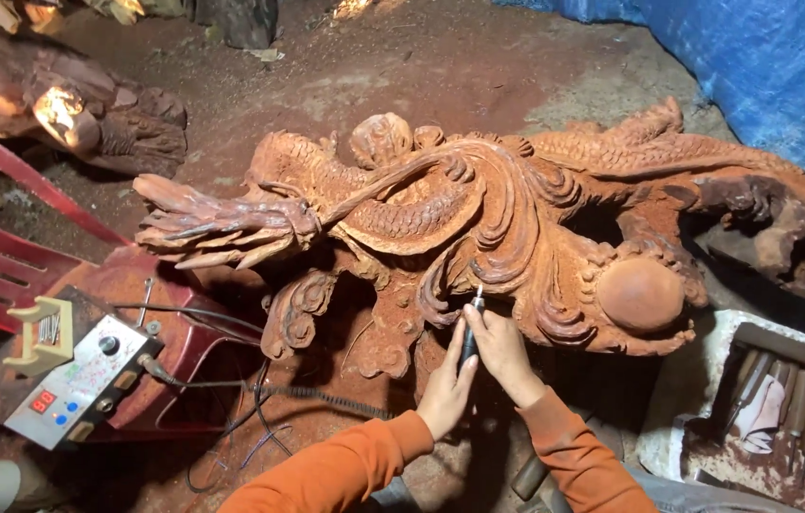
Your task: Using a handheld rotary tool to carve and detail an intricate wooden dragon sculpture.
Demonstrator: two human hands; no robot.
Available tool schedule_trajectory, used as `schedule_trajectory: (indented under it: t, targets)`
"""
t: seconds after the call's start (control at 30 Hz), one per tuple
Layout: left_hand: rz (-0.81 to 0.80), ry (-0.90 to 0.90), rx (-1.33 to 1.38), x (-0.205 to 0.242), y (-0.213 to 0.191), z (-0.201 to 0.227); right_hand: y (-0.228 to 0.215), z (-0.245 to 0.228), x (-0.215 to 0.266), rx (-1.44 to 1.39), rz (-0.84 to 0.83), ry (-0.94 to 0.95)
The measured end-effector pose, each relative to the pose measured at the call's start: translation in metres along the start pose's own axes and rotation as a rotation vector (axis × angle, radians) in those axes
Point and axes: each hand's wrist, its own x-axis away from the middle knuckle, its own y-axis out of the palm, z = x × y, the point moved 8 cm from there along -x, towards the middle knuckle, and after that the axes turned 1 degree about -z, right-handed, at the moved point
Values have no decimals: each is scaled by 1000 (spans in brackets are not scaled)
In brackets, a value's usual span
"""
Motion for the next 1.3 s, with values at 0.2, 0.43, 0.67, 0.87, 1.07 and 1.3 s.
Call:
schedule_trajectory:
  t: [0.2,0.43,0.67,0.87,1.07,1.3]
  targets:
    - [44,244,-230,-9,-9,11,-1,12,-4,-267,166,-106]
    - [125,190,-242,-14,-15,15,2,4,-15,-258,127,-50]
    - [83,198,-311,-17,-19,37,-3,10,-14,-333,179,3]
    - [-54,204,-491,-29,-24,54,-15,-11,14,-380,246,201]
    - [-129,181,-906,-47,-59,55,22,47,-22,-568,240,185]
    - [-139,132,-1018,-51,-85,72,23,11,-13,-933,156,217]
